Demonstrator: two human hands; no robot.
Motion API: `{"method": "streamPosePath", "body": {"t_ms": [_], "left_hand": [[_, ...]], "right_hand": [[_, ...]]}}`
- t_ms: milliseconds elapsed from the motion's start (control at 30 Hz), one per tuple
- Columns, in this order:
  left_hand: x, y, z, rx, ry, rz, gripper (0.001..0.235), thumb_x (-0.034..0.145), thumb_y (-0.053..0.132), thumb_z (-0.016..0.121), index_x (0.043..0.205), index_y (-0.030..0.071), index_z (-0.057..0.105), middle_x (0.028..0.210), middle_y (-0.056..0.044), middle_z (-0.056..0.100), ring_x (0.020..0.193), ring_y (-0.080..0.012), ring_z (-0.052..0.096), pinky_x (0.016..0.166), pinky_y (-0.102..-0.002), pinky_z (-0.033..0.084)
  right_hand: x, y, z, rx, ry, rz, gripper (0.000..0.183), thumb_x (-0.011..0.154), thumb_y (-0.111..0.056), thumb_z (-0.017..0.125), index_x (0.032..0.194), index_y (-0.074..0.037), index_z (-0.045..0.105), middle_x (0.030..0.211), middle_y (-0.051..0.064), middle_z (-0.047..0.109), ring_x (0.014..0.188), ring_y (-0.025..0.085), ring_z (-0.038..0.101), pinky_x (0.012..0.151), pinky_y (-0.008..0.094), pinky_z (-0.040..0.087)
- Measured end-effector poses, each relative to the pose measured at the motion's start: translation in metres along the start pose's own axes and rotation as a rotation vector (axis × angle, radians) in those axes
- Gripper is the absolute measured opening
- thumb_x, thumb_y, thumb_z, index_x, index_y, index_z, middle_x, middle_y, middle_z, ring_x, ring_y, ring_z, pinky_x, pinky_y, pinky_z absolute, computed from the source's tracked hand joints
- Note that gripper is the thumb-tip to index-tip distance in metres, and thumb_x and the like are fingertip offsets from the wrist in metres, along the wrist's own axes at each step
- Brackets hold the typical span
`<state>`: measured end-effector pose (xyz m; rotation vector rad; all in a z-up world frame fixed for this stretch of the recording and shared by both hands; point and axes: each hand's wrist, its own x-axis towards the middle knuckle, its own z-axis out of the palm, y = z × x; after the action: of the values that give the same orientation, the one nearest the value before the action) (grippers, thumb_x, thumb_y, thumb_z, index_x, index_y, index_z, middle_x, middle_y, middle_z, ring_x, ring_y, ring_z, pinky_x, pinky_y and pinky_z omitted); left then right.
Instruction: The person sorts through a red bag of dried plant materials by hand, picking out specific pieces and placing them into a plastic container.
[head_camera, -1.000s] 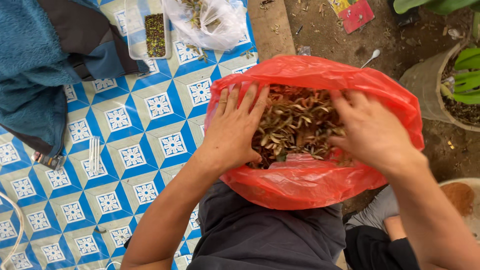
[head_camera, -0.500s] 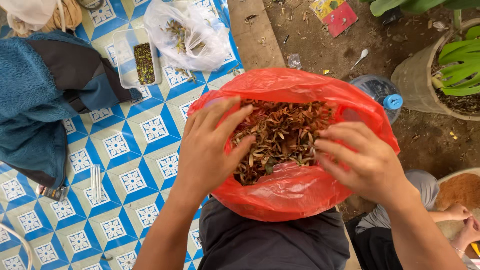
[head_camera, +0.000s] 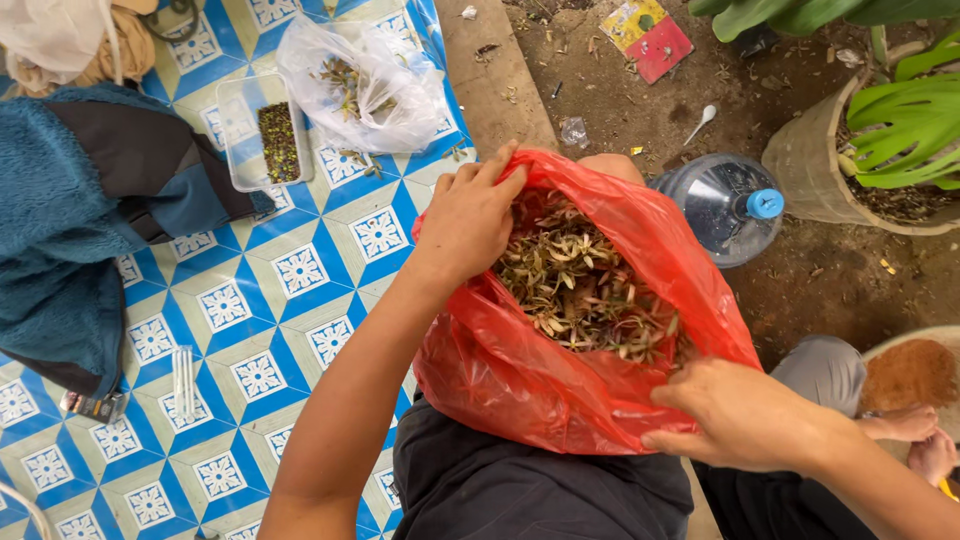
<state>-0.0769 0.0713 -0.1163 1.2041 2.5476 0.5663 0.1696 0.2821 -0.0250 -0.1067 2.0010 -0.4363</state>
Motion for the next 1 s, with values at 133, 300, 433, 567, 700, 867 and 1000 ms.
{"method": "streamPosePath", "body": {"t_ms": [133, 300, 433, 567, 700, 867, 1000], "left_hand": [[-0.007, 0.013, -0.006, -0.021, 0.003, 0.071, 0.061, 0.078, 0.002, 0.063, 0.138, 0.013, 0.058, 0.156, -0.013, 0.047, 0.134, -0.0371, 0.049, 0.106, -0.054, 0.041], [-0.017, 0.017, -0.012, -0.026, 0.016, 0.127, 0.063, 0.076, 0.004, 0.066, 0.139, 0.011, 0.060, 0.153, -0.015, 0.046, 0.140, -0.0378, 0.044, 0.112, -0.055, 0.035], [-0.037, 0.027, -0.032, 0.052, 0.239, 0.151, 0.047, 0.082, 0.008, 0.068, 0.129, 0.007, 0.066, 0.156, -0.019, 0.046, 0.142, -0.0366, 0.044, 0.116, -0.053, 0.034], [-0.059, 0.040, -0.041, -0.210, 0.286, 0.086, 0.034, 0.091, 0.014, 0.071, 0.125, 0.009, 0.071, 0.140, -0.012, 0.060, 0.133, -0.0328, 0.055, 0.112, -0.046, 0.041], [-0.068, 0.042, -0.035, -0.323, 0.154, -0.038, 0.030, 0.091, 0.020, 0.074, 0.119, 0.011, 0.072, 0.122, -0.006, 0.069, 0.116, -0.0272, 0.064, 0.100, -0.042, 0.047], [-0.069, 0.037, -0.027, -0.331, 0.195, -0.019, 0.028, 0.085, 0.019, 0.076, 0.112, 0.012, 0.074, 0.115, -0.006, 0.070, 0.111, -0.0273, 0.065, 0.096, -0.041, 0.046], [-0.071, 0.041, -0.029, -0.354, 0.226, -0.027, 0.026, 0.087, 0.013, 0.073, 0.113, 0.013, 0.075, 0.116, -0.005, 0.071, 0.110, -0.0255, 0.065, 0.095, -0.040, 0.046]], "right_hand": [[-0.012, 0.003, 0.021, 0.128, 0.147, -0.365, 0.053, 0.092, -0.057, 0.072, 0.111, -0.007, 0.073, 0.102, 0.014, 0.073, 0.099, 0.035, 0.068, 0.087, 0.046, 0.052], [0.000, -0.017, -0.008, 0.165, 0.381, -0.386, 0.037, 0.085, -0.038, 0.072, 0.105, -0.006, 0.072, 0.101, 0.016, 0.070, 0.096, 0.039, 0.067, 0.078, 0.046, 0.054], [0.016, -0.030, -0.048, 0.218, 0.557, -0.328, 0.021, 0.088, -0.027, 0.069, 0.099, -0.010, 0.071, 0.097, 0.010, 0.072, 0.094, 0.029, 0.070, 0.082, 0.041, 0.057], [0.044, -0.048, -0.067, 0.193, 1.011, -0.216, 0.037, 0.086, -0.024, 0.072, 0.117, -0.005, 0.068, 0.109, 0.015, 0.069, 0.098, 0.030, 0.068, 0.085, 0.040, 0.054], [0.078, -0.041, -0.063, 0.090, 1.062, -0.358, 0.046, 0.079, -0.012, 0.077, 0.124, -0.002, 0.070, 0.117, 0.020, 0.069, 0.104, 0.038, 0.064, 0.087, 0.043, 0.050], [0.105, -0.013, -0.039, 0.535, 0.991, -0.379, 0.031, 0.091, -0.001, 0.070, 0.122, -0.005, 0.071, 0.113, 0.011, 0.073, 0.108, 0.025, 0.070, 0.096, 0.035, 0.052], [0.115, 0.002, -0.027, 1.170, 0.818, -0.332, 0.019, 0.097, -0.005, 0.068, 0.116, -0.004, 0.073, 0.110, 0.004, 0.074, 0.098, 0.011, 0.067, 0.088, 0.027, 0.055]]}}
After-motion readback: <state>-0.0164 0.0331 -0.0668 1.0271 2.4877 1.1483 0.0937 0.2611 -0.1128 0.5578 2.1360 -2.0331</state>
